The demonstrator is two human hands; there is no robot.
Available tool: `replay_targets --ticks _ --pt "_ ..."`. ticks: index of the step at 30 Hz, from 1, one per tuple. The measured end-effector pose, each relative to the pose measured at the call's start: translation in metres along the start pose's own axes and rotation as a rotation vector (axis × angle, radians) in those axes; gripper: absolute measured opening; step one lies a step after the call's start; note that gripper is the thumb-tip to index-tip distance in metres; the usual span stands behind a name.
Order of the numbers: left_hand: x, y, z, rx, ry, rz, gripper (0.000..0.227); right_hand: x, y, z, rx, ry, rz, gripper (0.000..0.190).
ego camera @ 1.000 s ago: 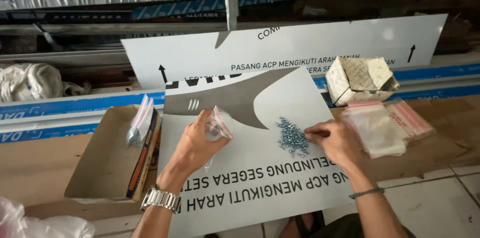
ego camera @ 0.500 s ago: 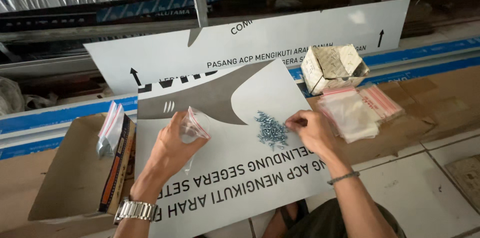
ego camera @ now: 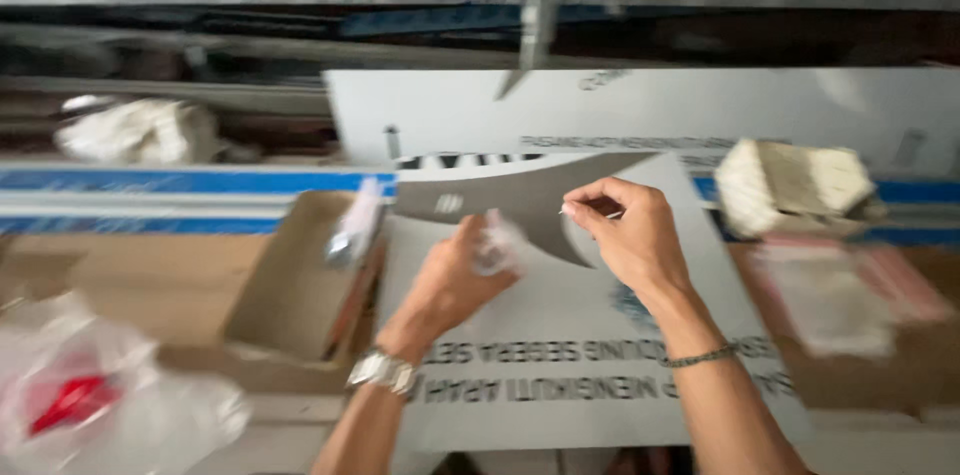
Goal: The person repeatedly picks small screws from a pile on a white board and places them into small clear plastic bags. The person seals each filled bag and sets it aside, continuing the process throughout the clip.
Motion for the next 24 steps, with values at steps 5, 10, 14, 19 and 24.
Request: replay_targets --ticks 5,10,14,19,24 --pt "0.008 0.003 -0.003 -0.002 0.037 0.008 0.066 -0.043 0.023 -0.042 0.146 0.088 -0.135 0.014" --pt "0.008 0.001 -0.006 -0.036 0.021 0.000 0.068 -0.035 0.026 -0.038 0.249 0.027 -0.140 0.015" --pt "0.012 0.002 -0.003 -0.028 0.024 -0.006 0.065 0.009 0.013 0.009 0.205 0.059 -0.004 0.015" --pt "0.013 0.000 0.006 -0.048 0.026 -0.004 0.045 0.073 -0.008 0.122 0.053 0.310 0.190 0.010" --pt "0.011 0.001 0.016 -0.038 -0.027 -0.025 0.064 0.090 0.007 0.154 -0.040 0.338 0.106 0.015"
Point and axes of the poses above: each hand's wrist, its own y-axis away from the middle knuckle, its own x-axis out of the back of the hand, z = x × y, the point moved 7 cm from there along -y, towards the middle knuckle, and after that the axes turned 9 degrees about z, right-handed, at the moved point
